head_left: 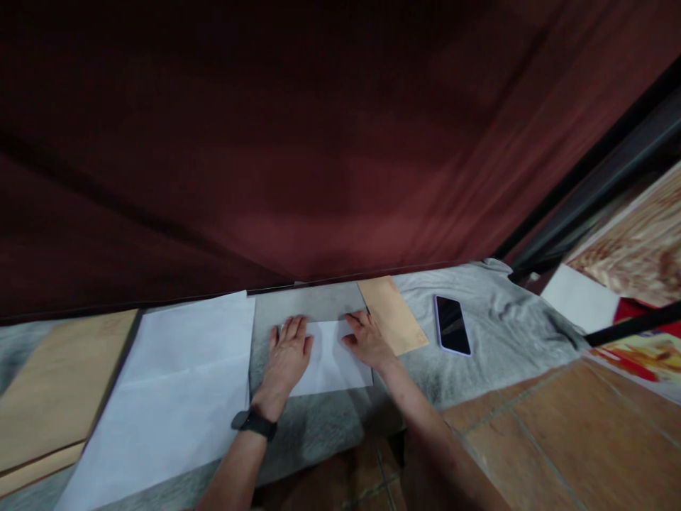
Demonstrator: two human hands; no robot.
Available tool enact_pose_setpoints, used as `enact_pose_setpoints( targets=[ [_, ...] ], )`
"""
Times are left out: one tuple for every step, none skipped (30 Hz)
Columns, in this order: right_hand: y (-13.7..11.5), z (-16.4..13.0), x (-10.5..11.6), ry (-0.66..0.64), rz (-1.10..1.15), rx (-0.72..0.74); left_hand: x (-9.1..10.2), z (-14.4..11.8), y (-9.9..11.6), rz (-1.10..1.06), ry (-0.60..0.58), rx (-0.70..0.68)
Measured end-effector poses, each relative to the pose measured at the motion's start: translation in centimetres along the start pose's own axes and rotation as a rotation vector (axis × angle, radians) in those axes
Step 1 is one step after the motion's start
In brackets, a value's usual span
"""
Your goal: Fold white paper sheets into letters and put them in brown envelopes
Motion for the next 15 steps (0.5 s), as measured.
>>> enact_pose_setpoints(
  targets=[
    [0.1,0.0,0.1,0.003,0.009,-0.010,0.2,0.0,0.0,0.002,-0.001,-0.005],
    [0.2,0.0,0.1,0.007,0.018,-0.021,0.3,0.0,0.0,0.002,-0.003,-0.008],
    [0.2,0.0,0.2,0.010,0.029,-0.030,0.3,0.0,0.0,0.001,-0.005,-0.009],
    [0.3,0.0,0.2,0.011,0.042,-0.039,0.4,0.0,0.0,-0.002,-0.010,-0.005],
    [0.4,0.1,0.2,0.010,0.057,-0.049,0.3,0.0,0.0,-0.006,-0.015,0.000],
    [0.5,0.1,0.2,0.007,0.073,-0.060,0.3,0.0,0.0,-0.013,-0.021,0.005],
    [0.6,0.2,0.2,0.003,0.089,-0.071,0.3,0.1,0.1,-0.023,-0.026,0.006],
    [0.6,0.3,0.2,0.000,0.105,-0.078,0.4,0.1,0.3,-0.037,-0.025,0.003],
    [0.6,0.5,0.4,0.002,0.127,-0.077,0.7,0.2,0.5,-0.054,-0.013,-0.007],
    [0.4,0.6,0.8,0.012,0.158,-0.063,1.2,0.2,0.9,-0.074,0.010,-0.024],
    [-0.1,0.7,1.4,0.036,0.200,-0.031,2.0,0.2,1.2,-0.096,0.049,-0.044],
    [-0.7,0.7,2.4,0.078,0.249,0.015,3.1,0.1,1.6,-0.117,0.105,-0.070],
    [-1.3,0.5,3.7,0.143,0.299,0.067,4.5,-0.1,2.0,-0.132,0.182,-0.093],
    [-2.0,0.1,5.2,0.230,0.340,0.124,6.2,-0.5,2.2,-0.138,0.283,-0.110],
    [-2.5,-0.5,7.0,0.340,0.362,0.173,8.1,-1.1,2.3,-0.133,0.401,-0.124]
  ],
)
Point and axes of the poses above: each hand's wrist, its own z-axis towards the middle knuckle, its own x-axis out of the back of the hand, y = z × x, the point moved 10 cm from there along z, towards the middle knuckle
